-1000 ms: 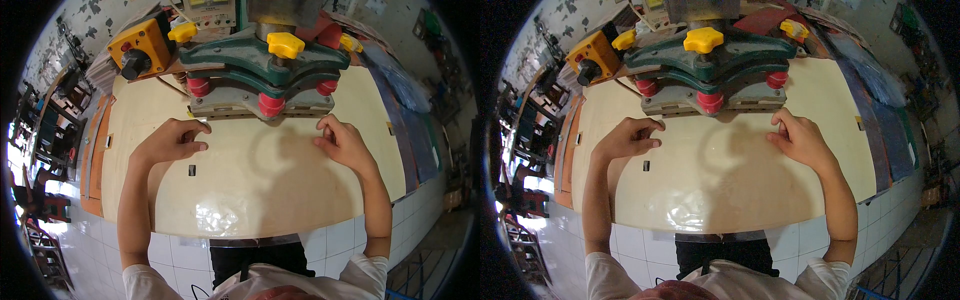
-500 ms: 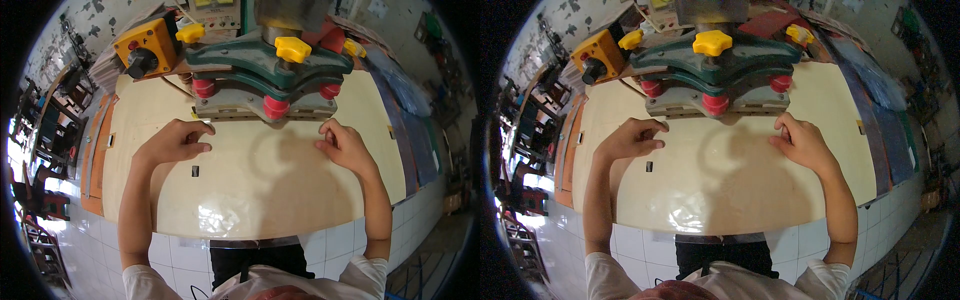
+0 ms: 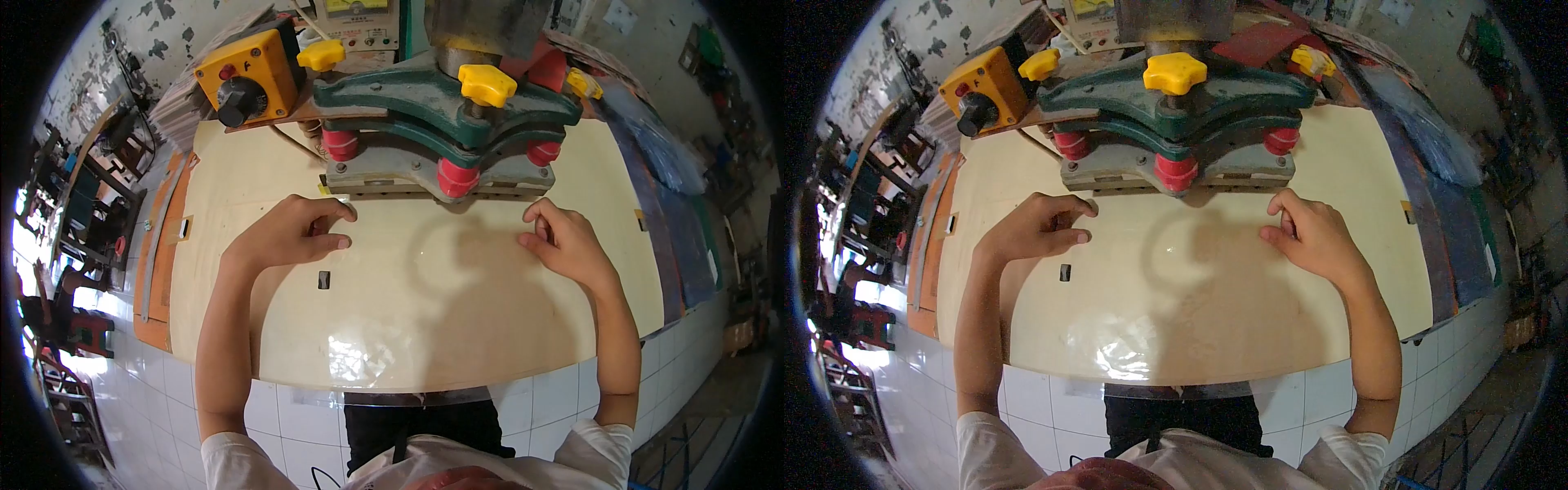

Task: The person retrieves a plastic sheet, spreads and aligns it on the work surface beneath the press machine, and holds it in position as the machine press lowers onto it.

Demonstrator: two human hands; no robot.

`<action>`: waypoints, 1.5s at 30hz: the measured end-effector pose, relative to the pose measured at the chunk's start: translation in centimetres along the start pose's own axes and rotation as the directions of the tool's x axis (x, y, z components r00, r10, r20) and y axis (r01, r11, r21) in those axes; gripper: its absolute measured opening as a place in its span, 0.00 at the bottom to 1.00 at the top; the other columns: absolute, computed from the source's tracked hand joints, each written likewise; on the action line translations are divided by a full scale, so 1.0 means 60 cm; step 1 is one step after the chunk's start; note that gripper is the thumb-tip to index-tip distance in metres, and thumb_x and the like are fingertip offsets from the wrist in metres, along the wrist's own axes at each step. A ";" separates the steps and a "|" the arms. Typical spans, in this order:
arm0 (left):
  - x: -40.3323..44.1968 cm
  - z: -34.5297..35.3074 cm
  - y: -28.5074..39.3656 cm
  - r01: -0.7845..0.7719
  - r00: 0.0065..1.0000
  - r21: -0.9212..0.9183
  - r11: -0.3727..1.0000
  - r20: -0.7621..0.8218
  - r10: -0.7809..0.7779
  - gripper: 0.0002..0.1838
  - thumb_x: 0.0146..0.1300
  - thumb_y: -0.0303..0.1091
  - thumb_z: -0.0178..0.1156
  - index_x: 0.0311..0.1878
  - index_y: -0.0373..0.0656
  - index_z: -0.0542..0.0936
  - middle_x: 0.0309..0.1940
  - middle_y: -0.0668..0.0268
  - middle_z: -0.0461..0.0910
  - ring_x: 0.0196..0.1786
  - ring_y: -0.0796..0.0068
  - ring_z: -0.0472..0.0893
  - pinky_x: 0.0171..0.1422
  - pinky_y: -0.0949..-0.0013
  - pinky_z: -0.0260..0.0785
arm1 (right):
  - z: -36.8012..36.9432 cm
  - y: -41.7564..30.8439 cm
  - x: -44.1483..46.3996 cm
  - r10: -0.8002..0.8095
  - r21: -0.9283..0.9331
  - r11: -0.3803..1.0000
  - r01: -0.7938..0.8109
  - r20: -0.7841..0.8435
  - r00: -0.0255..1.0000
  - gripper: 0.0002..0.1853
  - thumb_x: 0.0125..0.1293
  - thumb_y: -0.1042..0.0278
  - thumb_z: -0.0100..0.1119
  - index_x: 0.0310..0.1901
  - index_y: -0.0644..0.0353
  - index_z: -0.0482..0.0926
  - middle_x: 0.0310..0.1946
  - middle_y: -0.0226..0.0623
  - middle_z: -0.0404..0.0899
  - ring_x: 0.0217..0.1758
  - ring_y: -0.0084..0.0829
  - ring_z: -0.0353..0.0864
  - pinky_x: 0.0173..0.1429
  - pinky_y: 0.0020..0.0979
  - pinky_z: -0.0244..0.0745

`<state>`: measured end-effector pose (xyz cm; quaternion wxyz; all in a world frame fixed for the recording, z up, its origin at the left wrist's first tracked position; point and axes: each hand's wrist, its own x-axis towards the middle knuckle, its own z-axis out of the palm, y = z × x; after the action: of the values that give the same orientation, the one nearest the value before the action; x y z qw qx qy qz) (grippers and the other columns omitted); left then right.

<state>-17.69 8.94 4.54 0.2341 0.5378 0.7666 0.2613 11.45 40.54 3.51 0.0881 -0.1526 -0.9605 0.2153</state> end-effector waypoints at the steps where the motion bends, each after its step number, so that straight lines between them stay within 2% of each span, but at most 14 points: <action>1: 0.000 0.000 0.001 0.007 1.000 0.004 1.000 0.000 -0.007 0.18 0.67 0.37 0.75 0.56 0.42 0.86 0.21 0.65 0.76 0.26 0.71 0.74 0.36 0.63 0.68 | -0.001 -0.001 0.000 0.000 0.001 1.000 0.000 0.000 1.000 0.18 0.66 0.61 0.75 0.49 0.55 0.76 0.22 0.33 0.79 0.26 0.37 0.81 0.36 0.41 0.73; 4: 0.001 -0.001 0.000 0.005 1.000 0.010 1.000 0.001 -0.005 0.17 0.67 0.37 0.75 0.56 0.42 0.86 0.21 0.66 0.75 0.26 0.71 0.74 0.36 0.63 0.67 | 0.000 -0.002 -0.001 0.000 0.006 1.000 0.000 0.002 1.000 0.17 0.66 0.61 0.75 0.49 0.55 0.77 0.22 0.34 0.79 0.27 0.38 0.81 0.36 0.42 0.73; 6: 0.001 0.000 -0.001 -0.004 1.000 0.011 1.000 0.003 0.004 0.17 0.67 0.37 0.75 0.56 0.42 0.86 0.21 0.66 0.75 0.26 0.71 0.74 0.36 0.63 0.67 | 0.003 0.001 -0.002 -0.063 0.026 0.998 0.065 -0.045 0.997 0.13 0.64 0.71 0.75 0.47 0.59 0.81 0.20 0.31 0.72 0.23 0.28 0.72 0.32 0.34 0.66; 22: 0.001 0.001 0.001 0.009 1.000 -0.019 1.000 0.000 -0.009 0.16 0.67 0.35 0.75 0.55 0.41 0.85 0.20 0.65 0.75 0.25 0.71 0.73 0.35 0.63 0.67 | 0.001 -0.002 -0.002 -0.070 0.036 0.997 0.072 -0.047 0.996 0.13 0.64 0.70 0.75 0.48 0.59 0.85 0.21 0.31 0.72 0.25 0.27 0.73 0.32 0.33 0.68; 24: 0.001 0.001 0.002 0.002 1.000 -0.014 1.000 -0.003 -0.002 0.16 0.67 0.35 0.75 0.55 0.41 0.85 0.20 0.65 0.75 0.25 0.71 0.73 0.35 0.63 0.67 | -0.006 -0.009 -0.001 -0.008 -0.004 1.000 0.008 0.010 1.000 0.14 0.66 0.62 0.75 0.49 0.54 0.84 0.24 0.35 0.80 0.29 0.39 0.83 0.38 0.42 0.75; 40: 0.001 0.000 0.004 0.018 1.000 0.002 1.000 0.005 -0.018 0.16 0.68 0.35 0.74 0.55 0.42 0.85 0.20 0.66 0.76 0.25 0.71 0.75 0.36 0.63 0.68 | -0.003 -0.003 -0.003 -0.021 -0.021 1.000 0.021 0.026 0.999 0.15 0.65 0.60 0.75 0.50 0.54 0.84 0.25 0.36 0.80 0.31 0.39 0.82 0.39 0.42 0.75; 42: 0.001 0.000 0.002 0.020 1.000 -0.003 1.000 0.007 -0.020 0.16 0.68 0.35 0.74 0.55 0.42 0.85 0.20 0.66 0.76 0.25 0.72 0.75 0.36 0.63 0.68 | 0.002 0.001 -0.003 -0.088 0.025 0.996 0.089 -0.039 0.995 0.14 0.63 0.70 0.75 0.49 0.59 0.85 0.21 0.32 0.72 0.25 0.28 0.72 0.33 0.34 0.68; 45: 0.001 0.001 0.001 0.012 1.000 0.000 1.000 0.003 -0.012 0.16 0.68 0.35 0.74 0.55 0.42 0.85 0.20 0.66 0.76 0.25 0.71 0.74 0.36 0.63 0.67 | 0.000 -0.001 -0.003 -0.077 0.013 0.997 0.077 -0.031 0.997 0.14 0.63 0.70 0.76 0.49 0.58 0.85 0.21 0.32 0.72 0.25 0.28 0.73 0.33 0.34 0.69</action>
<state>-17.66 9.01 4.52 0.2370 0.5335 0.7694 0.2592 11.62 40.44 3.50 0.1121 -0.1182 -0.9627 0.2162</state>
